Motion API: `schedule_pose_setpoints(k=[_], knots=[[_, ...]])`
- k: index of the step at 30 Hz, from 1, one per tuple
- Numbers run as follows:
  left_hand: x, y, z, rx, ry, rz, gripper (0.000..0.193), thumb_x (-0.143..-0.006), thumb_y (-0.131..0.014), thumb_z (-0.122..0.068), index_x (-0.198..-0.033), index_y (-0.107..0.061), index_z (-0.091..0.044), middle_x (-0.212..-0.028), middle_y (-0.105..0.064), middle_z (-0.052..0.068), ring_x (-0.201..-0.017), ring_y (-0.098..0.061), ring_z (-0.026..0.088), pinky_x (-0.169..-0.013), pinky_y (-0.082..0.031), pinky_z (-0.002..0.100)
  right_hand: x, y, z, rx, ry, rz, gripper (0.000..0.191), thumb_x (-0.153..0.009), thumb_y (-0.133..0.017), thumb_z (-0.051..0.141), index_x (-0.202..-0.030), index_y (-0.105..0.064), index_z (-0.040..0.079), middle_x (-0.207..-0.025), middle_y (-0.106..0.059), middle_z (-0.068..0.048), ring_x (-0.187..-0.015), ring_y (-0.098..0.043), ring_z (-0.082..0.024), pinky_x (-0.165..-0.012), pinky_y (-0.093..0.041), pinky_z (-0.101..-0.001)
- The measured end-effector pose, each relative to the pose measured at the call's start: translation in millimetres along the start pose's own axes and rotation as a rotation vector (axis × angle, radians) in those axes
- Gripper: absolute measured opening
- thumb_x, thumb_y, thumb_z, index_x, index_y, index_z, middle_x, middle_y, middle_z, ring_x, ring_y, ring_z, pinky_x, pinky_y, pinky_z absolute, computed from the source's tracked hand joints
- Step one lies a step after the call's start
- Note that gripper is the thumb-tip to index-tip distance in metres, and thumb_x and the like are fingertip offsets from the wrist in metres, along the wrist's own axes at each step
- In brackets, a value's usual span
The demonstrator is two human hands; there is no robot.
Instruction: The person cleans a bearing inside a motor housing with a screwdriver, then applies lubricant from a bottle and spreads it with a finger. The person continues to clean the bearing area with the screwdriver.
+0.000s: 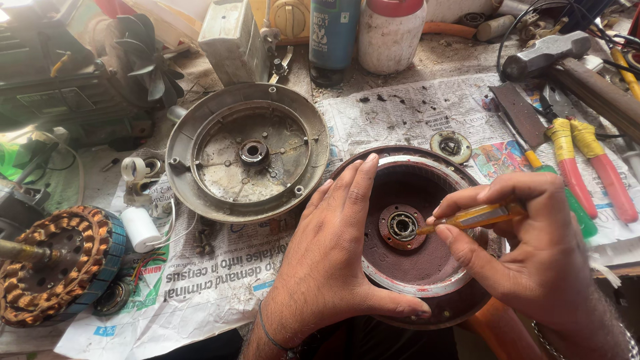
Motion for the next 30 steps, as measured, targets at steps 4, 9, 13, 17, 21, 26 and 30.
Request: schedule_pose_setpoints(k=[4, 9, 13, 17, 21, 26, 30], knots=[[0.4, -0.2, 0.9, -0.014, 0.002, 0.01, 0.152, -0.052, -0.091, -0.071, -0.162, -0.023, 0.008, -0.16, -0.043, 0.03, -0.154, -0.039, 0.043, -0.128, -0.028, 0.051, 1.7, -4.0, 0.4, 0.208, 0.091, 0.021, 0.051, -0.085, -0.071, -0.003, -0.116, -0.031, 0.006, -0.106, -0.072, -0.017, -0.095, -0.077, -0.02, -0.076, -0.066, -0.0304], [0.6, 0.3, 0.3, -0.017, -0.017, -0.004, 0.151, -0.053, -0.091, -0.071, -0.162, -0.022, 0.007, -0.161, -0.042, 0.03, -0.155, -0.04, 0.043, -0.129, -0.029, 0.05, 6.4, -10.6, 3.4, 0.285, 0.209, 0.045, 0.052, -0.087, -0.073, 0.0, -0.115, -0.031, 0.006, -0.107, -0.073, -0.017, -0.089, -0.08, -0.017, -0.068, -0.063, -0.0271], [0.1, -1.2, 0.1, -0.028, -0.005, -0.002, 0.151, -0.053, -0.091, -0.071, -0.162, -0.023, 0.008, -0.16, -0.043, 0.03, -0.153, -0.04, 0.044, -0.128, -0.029, 0.051, 18.0, -27.1, 9.8, 0.417, 0.316, 0.013, 0.051, -0.085, -0.083, 0.007, -0.11, -0.039, 0.009, -0.104, -0.077, -0.013, -0.069, -0.069, -0.01, -0.053, -0.057, -0.0224], [-0.2, -0.8, 0.3, -0.029, 0.006, 0.001, 0.15, -0.052, -0.091, -0.071, -0.161, -0.023, 0.007, -0.159, -0.043, 0.03, -0.152, -0.041, 0.044, -0.127, -0.03, 0.05, 20.4, -24.6, 7.1, 0.437, 0.268, -0.054, 0.051, -0.084, -0.084, 0.005, -0.111, -0.04, 0.01, -0.103, -0.075, -0.013, -0.064, -0.068, -0.009, -0.052, -0.053, -0.0228], [-0.4, 1.1, -1.1, -0.028, -0.015, -0.015, 0.15, -0.052, -0.091, -0.071, -0.161, -0.023, 0.008, -0.159, -0.043, 0.03, -0.153, -0.041, 0.043, -0.127, -0.03, 0.05, 6.9, -14.3, -3.5, 0.21, 0.149, -0.051, 0.054, -0.087, -0.074, -0.002, -0.121, -0.033, 0.006, -0.112, -0.068, -0.016, -0.088, -0.07, -0.016, -0.073, -0.059, -0.0279], [-1.0, 0.3, -0.4, -0.018, -0.013, -0.009, 0.15, -0.053, -0.091, -0.072, -0.161, -0.024, 0.008, -0.158, -0.044, 0.03, -0.153, -0.041, 0.044, -0.127, -0.029, 0.051, 1.4, -12.4, 2.3, 0.219, 0.144, -0.04, 0.058, -0.088, -0.068, -0.008, -0.127, -0.027, 0.005, -0.115, -0.067, -0.018, -0.105, -0.074, -0.021, -0.089, -0.064, -0.0325], [0.2, 0.9, -0.4, -0.008, -0.001, -0.009, 0.149, -0.053, -0.091, -0.071, -0.161, -0.025, 0.007, -0.159, -0.044, 0.03, -0.153, -0.042, 0.043, -0.127, -0.029, 0.051, -1.7, -12.2, 2.8, 0.203, 0.112, -0.03, 0.057, -0.089, -0.066, -0.009, -0.128, -0.027, 0.006, -0.114, -0.067, -0.018, -0.108, -0.073, -0.022, -0.09, -0.063, -0.0337]])
Point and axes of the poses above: each hand's wrist, its own x-axis away from the middle knuckle, its own y-axis out of the back of the hand, z = x × y, the point moved 7 cm from there along -x, towards the middle knuckle
